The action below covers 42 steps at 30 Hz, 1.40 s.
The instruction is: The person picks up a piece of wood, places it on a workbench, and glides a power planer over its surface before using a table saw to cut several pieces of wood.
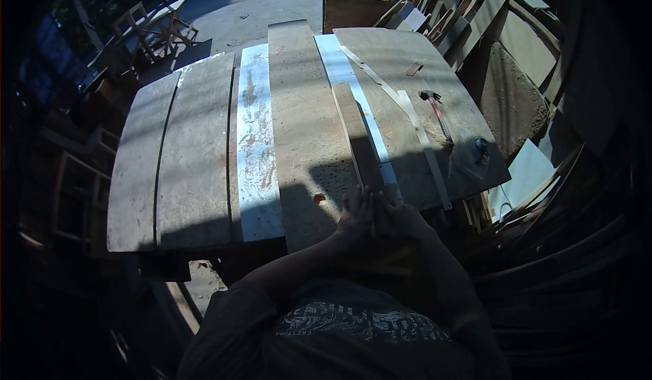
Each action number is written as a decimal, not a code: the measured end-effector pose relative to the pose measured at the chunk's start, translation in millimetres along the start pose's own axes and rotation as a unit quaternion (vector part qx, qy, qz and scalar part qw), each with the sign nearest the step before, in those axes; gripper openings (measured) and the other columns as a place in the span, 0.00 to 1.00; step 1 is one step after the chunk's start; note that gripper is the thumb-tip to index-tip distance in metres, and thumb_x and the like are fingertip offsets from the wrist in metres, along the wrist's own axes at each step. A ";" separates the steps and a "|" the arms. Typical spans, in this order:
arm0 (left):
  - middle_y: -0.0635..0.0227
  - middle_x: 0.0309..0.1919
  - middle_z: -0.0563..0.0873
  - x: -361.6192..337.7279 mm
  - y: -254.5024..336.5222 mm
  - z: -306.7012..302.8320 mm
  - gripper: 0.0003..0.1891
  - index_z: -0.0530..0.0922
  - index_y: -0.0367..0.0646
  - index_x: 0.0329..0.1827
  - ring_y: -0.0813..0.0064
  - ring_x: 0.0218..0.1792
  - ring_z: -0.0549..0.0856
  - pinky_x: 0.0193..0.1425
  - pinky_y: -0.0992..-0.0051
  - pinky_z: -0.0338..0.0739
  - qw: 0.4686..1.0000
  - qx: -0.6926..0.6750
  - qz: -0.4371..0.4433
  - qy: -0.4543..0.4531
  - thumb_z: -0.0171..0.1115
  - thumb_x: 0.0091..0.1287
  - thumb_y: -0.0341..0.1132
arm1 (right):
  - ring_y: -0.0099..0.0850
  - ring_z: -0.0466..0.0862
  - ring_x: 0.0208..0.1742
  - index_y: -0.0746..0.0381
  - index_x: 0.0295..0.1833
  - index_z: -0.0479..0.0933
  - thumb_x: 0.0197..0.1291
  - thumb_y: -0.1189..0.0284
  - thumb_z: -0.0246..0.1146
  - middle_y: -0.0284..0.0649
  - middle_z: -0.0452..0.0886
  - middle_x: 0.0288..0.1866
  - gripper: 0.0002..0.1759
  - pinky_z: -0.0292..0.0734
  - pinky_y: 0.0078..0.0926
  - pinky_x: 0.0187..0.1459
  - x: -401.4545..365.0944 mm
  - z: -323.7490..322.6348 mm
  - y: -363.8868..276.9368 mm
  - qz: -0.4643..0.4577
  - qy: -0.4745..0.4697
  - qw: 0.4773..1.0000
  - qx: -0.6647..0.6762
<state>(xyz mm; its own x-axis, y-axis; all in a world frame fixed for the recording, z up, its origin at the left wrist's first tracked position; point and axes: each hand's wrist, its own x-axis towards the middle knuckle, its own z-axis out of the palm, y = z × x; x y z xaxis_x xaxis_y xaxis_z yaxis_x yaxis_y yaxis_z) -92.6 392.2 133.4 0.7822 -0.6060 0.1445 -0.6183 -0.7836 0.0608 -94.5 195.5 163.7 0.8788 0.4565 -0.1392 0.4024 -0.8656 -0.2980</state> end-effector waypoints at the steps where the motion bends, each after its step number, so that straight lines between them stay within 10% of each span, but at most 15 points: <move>1: 0.38 0.77 0.53 1.0 -0.2 -1.5 0.50 0.54 0.25 0.76 0.43 0.79 0.50 0.73 0.34 0.51 1.000 0.001 0.000 0.001 0.55 0.63 0.60 | 0.60 0.83 0.50 0.63 0.80 0.47 0.42 0.60 0.73 0.64 0.77 0.54 0.61 0.81 0.51 0.50 1.0 -0.8 0.2 -0.002 0.004 1.000 0.003; 10: 0.38 0.76 0.58 15.6 -7.8 -13.5 0.45 0.58 0.25 0.74 0.43 0.78 0.56 0.74 0.38 0.53 0.999 -0.020 -0.009 -0.037 0.56 0.60 0.50 | 0.60 0.84 0.50 0.63 0.80 0.49 0.50 0.61 0.67 0.64 0.77 0.56 0.54 0.81 0.52 0.52 14.5 -8.1 1.0 0.014 -0.011 1.000 0.000; 42: 0.37 0.75 0.57 63.3 -53.9 -11.9 0.55 0.55 0.25 0.75 0.42 0.78 0.56 0.76 0.39 0.51 0.999 0.002 -0.009 -0.053 0.61 0.57 0.63 | 0.58 0.84 0.51 0.62 0.80 0.46 0.51 0.60 0.68 0.61 0.78 0.57 0.55 0.81 0.51 0.52 79.9 -1.7 35.9 0.005 0.013 1.000 -0.001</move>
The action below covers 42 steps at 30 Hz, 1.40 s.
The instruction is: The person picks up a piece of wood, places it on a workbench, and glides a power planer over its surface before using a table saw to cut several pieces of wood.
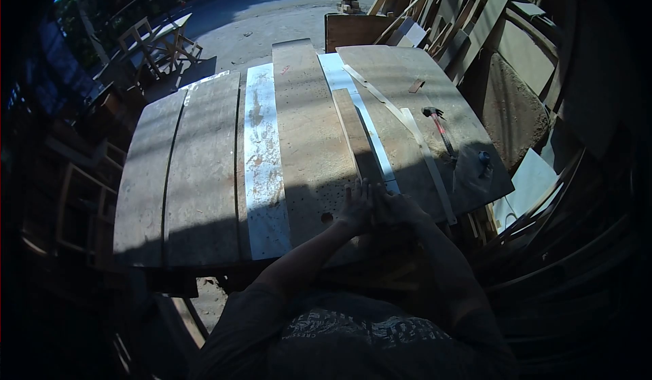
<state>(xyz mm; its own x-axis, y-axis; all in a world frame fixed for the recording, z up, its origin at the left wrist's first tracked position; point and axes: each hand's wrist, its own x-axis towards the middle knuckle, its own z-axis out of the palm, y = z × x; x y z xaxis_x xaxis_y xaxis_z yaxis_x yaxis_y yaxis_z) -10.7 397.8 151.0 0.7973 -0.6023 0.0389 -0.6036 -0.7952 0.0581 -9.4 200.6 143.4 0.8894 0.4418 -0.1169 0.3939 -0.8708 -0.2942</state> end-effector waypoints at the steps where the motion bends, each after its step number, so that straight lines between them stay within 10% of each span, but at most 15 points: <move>1: 0.37 0.75 0.57 2.2 -1.7 1.8 0.55 0.55 0.25 0.75 0.42 0.78 0.56 0.76 0.39 0.51 1.000 0.001 0.001 0.001 0.61 0.57 0.63 | 0.58 0.84 0.50 0.62 0.80 0.47 0.51 0.60 0.67 0.61 0.78 0.58 0.55 0.81 0.51 0.52 1.9 -0.8 0.8 -0.007 0.007 1.000 -0.001; 29: 0.37 0.74 0.60 31.1 -30.3 -4.8 0.59 0.58 0.26 0.74 0.39 0.76 0.59 0.74 0.37 0.55 1.000 0.007 0.016 0.016 0.66 0.51 0.66 | 0.52 0.83 0.57 0.59 0.81 0.47 0.51 0.58 0.69 0.55 0.74 0.67 0.56 0.77 0.48 0.60 27.4 -9.2 6.8 0.012 0.034 0.999 -0.008; 34: 0.36 0.74 0.60 40.9 -36.3 21.2 0.59 0.58 0.24 0.73 0.40 0.76 0.60 0.74 0.38 0.56 0.997 0.046 0.015 0.065 0.66 0.51 0.66 | 0.46 0.83 0.57 0.63 0.71 0.68 0.58 0.70 0.62 0.49 0.78 0.63 0.33 0.79 0.42 0.59 -2.8 -7.5 10.0 -0.049 0.131 0.989 0.039; 42: 0.44 0.77 0.57 28.9 -20.3 -10.3 0.49 0.58 0.29 0.75 0.46 0.78 0.57 0.74 0.38 0.54 0.999 -0.002 -0.043 -0.002 0.60 0.58 0.58 | 0.43 0.83 0.56 0.67 0.68 0.69 0.62 0.75 0.58 0.45 0.79 0.63 0.27 0.81 0.40 0.55 -11.4 4.3 18.4 -0.092 0.114 0.987 -0.066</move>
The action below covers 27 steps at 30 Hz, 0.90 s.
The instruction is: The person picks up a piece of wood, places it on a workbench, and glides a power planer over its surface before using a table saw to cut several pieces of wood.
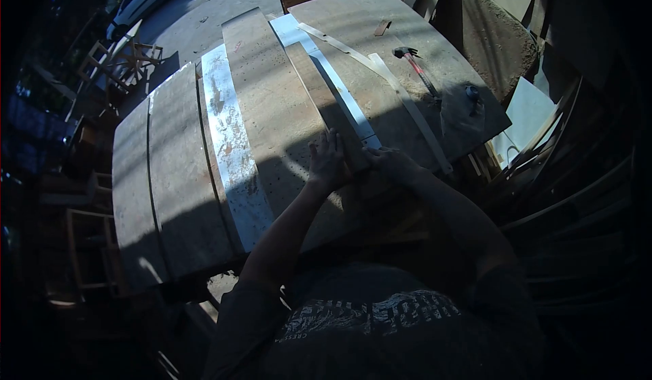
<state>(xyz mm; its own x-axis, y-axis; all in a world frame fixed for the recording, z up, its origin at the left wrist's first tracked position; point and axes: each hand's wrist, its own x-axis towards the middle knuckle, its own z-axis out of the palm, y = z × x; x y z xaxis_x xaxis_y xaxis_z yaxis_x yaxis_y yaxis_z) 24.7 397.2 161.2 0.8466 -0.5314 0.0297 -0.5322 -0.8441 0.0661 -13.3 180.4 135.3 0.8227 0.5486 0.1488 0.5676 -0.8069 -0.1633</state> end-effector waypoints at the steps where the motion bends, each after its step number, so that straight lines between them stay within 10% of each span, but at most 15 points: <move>1: 0.46 0.77 0.58 2.2 1.7 -0.3 0.49 0.59 0.31 0.75 0.47 0.78 0.57 0.74 0.37 0.53 1.000 0.015 -0.006 0.003 0.60 0.58 0.58 | 0.43 0.83 0.56 0.67 0.69 0.67 0.62 0.76 0.57 0.45 0.78 0.64 0.28 0.81 0.40 0.55 0.0 0.1 2.9 -0.010 -0.002 1.000 -0.029; 4: 0.49 0.78 0.58 -2.7 1.5 11.0 0.59 0.58 0.34 0.76 0.48 0.79 0.56 0.75 0.38 0.53 0.999 0.054 -0.003 0.006 0.64 0.52 0.72 | 0.42 0.82 0.59 0.67 0.71 0.66 0.64 0.75 0.54 0.45 0.73 0.70 0.28 0.78 0.43 0.59 1.5 -12.7 -5.8 0.022 -0.070 0.997 -0.036; 10: 0.50 0.78 0.59 -12.5 8.3 4.8 0.49 0.59 0.36 0.76 0.51 0.79 0.56 0.75 0.38 0.50 0.999 0.043 -0.009 -0.003 0.62 0.58 0.60 | 0.41 0.81 0.60 0.67 0.71 0.66 0.61 0.76 0.55 0.46 0.74 0.70 0.30 0.78 0.43 0.59 0.9 -13.3 -3.9 -0.003 -0.048 0.997 -0.054; 27: 0.49 0.76 0.61 -2.9 -10.2 -1.5 0.56 0.59 0.34 0.75 0.53 0.77 0.60 0.74 0.39 0.54 0.998 0.054 0.032 0.006 0.68 0.53 0.67 | 0.37 0.81 0.61 0.65 0.67 0.70 0.60 0.75 0.56 0.41 0.79 0.64 0.27 0.77 0.44 0.57 10.1 -11.1 6.3 -0.018 -0.003 0.998 -0.067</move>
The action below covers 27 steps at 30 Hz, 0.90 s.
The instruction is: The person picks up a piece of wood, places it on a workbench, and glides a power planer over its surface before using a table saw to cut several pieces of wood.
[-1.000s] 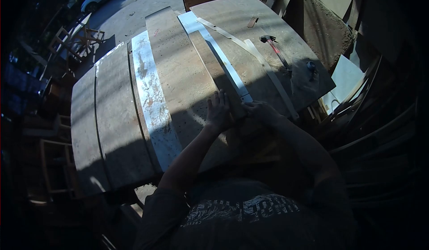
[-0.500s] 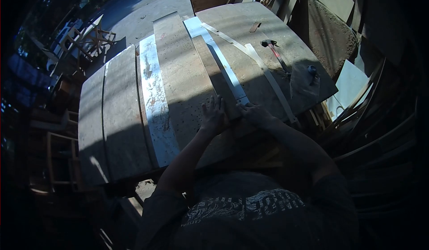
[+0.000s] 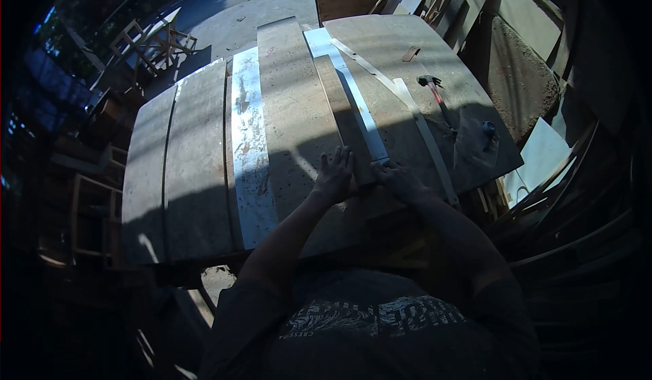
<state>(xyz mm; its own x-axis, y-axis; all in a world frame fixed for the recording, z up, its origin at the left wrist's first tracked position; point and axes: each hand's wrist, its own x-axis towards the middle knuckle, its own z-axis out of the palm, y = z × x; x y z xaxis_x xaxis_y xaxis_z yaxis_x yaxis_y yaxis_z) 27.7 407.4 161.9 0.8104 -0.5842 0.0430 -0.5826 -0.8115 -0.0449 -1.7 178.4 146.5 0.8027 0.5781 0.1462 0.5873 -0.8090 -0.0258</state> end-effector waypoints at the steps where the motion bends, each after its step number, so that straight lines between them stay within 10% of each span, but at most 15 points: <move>1: 0.49 0.76 0.61 2.0 -1.8 1.2 0.56 0.59 0.33 0.75 0.53 0.77 0.60 0.74 0.39 0.54 1.000 0.008 0.007 0.000 0.68 0.53 0.67 | 0.37 0.81 0.60 0.65 0.67 0.70 0.60 0.75 0.56 0.40 0.80 0.63 0.27 0.77 0.44 0.57 1.6 2.7 2.3 -0.003 0.015 1.000 -0.002; 27: 0.49 0.73 0.67 29.6 -26.4 -1.1 0.56 0.64 0.32 0.72 0.52 0.76 0.63 0.73 0.38 0.55 1.000 0.005 0.014 0.017 0.70 0.51 0.68 | 0.34 0.79 0.61 0.60 0.69 0.70 0.64 0.69 0.59 0.37 0.82 0.57 0.27 0.70 0.48 0.59 36.9 1.8 18.8 0.005 -0.017 0.999 -0.047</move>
<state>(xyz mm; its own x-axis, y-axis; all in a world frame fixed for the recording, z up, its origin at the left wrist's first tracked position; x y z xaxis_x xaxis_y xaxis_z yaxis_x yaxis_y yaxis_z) 67.0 411.6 165.5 0.7906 -0.6077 0.0753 -0.6050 -0.7942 -0.0572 39.1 184.7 149.7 0.8126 0.5717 0.1128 0.5681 -0.8204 0.0654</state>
